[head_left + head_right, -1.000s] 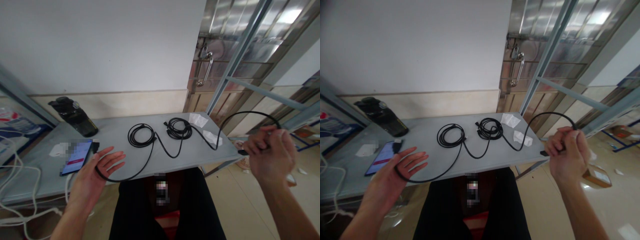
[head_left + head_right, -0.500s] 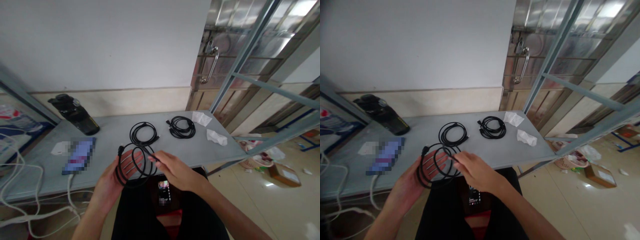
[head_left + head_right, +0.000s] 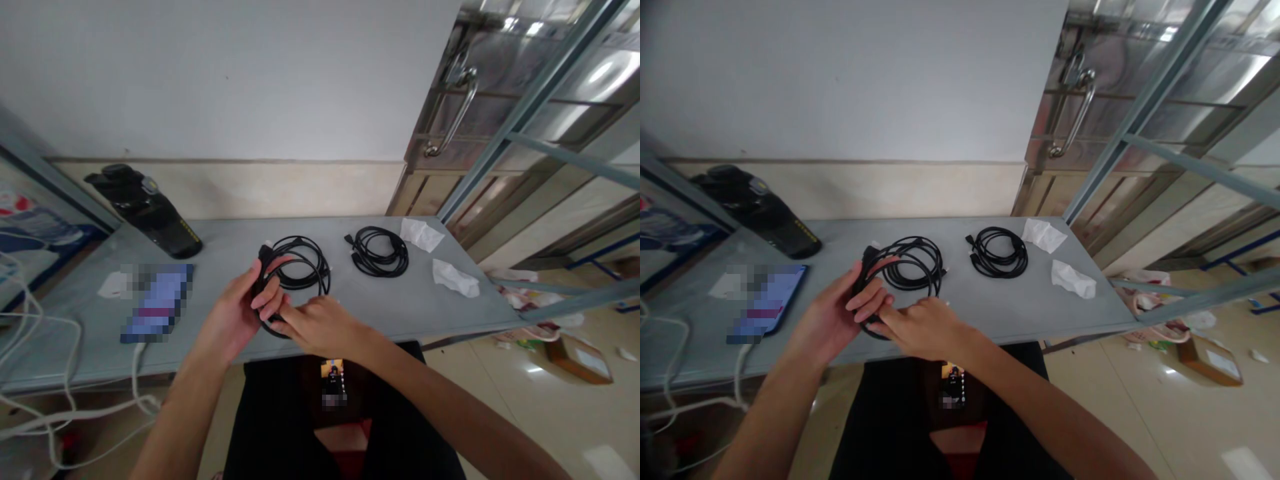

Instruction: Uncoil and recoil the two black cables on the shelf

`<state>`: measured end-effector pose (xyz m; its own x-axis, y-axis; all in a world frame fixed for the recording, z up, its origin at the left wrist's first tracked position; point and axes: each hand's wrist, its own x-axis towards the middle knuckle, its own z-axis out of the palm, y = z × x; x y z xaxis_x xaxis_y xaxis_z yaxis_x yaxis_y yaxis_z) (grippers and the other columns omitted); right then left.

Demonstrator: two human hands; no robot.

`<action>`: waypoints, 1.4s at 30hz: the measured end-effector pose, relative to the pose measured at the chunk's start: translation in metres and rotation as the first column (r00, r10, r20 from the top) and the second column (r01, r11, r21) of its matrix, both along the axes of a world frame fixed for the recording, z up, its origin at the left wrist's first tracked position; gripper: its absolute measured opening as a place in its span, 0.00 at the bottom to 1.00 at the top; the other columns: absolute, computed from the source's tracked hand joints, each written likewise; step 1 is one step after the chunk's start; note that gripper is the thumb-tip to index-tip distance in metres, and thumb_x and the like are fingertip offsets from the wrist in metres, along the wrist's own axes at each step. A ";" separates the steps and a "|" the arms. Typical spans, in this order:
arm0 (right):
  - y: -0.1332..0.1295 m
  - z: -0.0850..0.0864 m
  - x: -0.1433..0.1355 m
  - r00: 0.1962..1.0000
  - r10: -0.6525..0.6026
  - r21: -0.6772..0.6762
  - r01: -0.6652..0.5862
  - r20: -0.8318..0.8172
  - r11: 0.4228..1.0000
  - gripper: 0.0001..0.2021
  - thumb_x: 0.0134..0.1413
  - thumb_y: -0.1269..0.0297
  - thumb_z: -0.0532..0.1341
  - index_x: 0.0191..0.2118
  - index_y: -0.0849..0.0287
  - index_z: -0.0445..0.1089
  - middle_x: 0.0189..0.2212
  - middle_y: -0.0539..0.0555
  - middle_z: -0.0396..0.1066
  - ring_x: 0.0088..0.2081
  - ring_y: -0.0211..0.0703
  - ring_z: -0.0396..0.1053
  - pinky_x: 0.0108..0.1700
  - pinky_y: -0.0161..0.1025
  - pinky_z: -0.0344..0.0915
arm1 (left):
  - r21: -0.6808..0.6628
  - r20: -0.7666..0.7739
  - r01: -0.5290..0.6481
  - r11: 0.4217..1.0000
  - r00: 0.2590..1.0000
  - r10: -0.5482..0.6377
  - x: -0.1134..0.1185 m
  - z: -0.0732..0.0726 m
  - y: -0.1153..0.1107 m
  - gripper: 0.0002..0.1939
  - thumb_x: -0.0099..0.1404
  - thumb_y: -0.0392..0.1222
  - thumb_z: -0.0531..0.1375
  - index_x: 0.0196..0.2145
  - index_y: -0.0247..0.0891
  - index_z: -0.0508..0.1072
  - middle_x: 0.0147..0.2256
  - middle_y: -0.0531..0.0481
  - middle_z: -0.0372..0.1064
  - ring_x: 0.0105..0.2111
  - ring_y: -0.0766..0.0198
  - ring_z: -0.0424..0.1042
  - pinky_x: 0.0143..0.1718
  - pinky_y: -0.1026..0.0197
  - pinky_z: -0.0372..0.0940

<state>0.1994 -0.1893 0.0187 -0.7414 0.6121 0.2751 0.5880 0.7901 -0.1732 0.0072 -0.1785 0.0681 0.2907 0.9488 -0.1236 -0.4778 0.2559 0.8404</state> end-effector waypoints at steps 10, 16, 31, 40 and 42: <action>0.129 -0.031 0.030 0.999 0.025 0.238 -0.036 0.046 0.970 0.03 0.78 0.66 0.65 0.47 0.59 0.75 0.42 0.58 0.81 0.47 0.51 0.76 0.59 0.50 0.66 | 0.498 -0.630 -0.203 0.843 0.583 0.513 -0.014 -0.065 0.134 0.23 0.62 0.49 0.74 0.52 0.37 0.83 0.28 0.54 0.75 0.30 0.57 0.76 0.37 0.56 0.72; 0.148 -0.068 0.041 0.941 -0.058 0.114 0.101 -0.332 0.988 0.11 0.64 0.66 0.76 0.40 0.55 0.73 0.47 0.55 0.77 0.55 0.52 0.73 0.69 0.54 0.60 | 0.619 -0.742 -0.047 0.784 0.293 0.603 -0.028 -0.097 0.146 0.22 0.67 0.49 0.67 0.56 0.39 0.82 0.46 0.44 0.83 0.48 0.47 0.81 0.60 0.46 0.75; 0.146 -0.066 0.056 0.845 -0.138 -0.201 0.036 -0.517 0.979 0.43 0.32 0.38 0.88 0.51 0.51 0.73 0.67 0.62 0.63 0.71 0.63 0.63 0.77 0.61 0.63 | 0.609 -0.788 0.141 0.780 0.215 0.577 -0.030 -0.109 0.151 0.23 0.69 0.45 0.63 0.60 0.40 0.76 0.56 0.40 0.77 0.56 0.45 0.78 0.65 0.42 0.72; 0.153 -0.063 0.057 0.775 -0.224 -0.186 0.140 -0.591 0.973 0.21 0.71 0.39 0.70 0.48 0.53 0.73 0.54 0.59 0.72 0.60 0.54 0.71 0.70 0.55 0.67 | 0.626 -0.779 0.177 0.759 0.180 0.601 -0.030 -0.109 0.149 0.26 0.74 0.52 0.62 0.64 0.39 0.76 0.57 0.37 0.78 0.58 0.42 0.78 0.67 0.39 0.71; 0.155 -0.063 0.057 0.749 -0.234 -0.175 0.159 -0.620 0.972 0.19 0.74 0.40 0.68 0.46 0.53 0.73 0.51 0.58 0.73 0.58 0.53 0.72 0.69 0.53 0.68 | 0.630 -0.776 0.161 0.760 0.181 0.604 -0.029 -0.109 0.148 0.28 0.74 0.54 0.62 0.66 0.38 0.75 0.58 0.36 0.77 0.59 0.42 0.78 0.67 0.39 0.71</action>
<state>0.2563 -0.0346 -0.0448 -0.2810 0.7772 0.5631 0.4545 0.6245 -0.6352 -0.0222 -0.0305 -0.0411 0.0858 0.9263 0.3668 0.7701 -0.2952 0.5654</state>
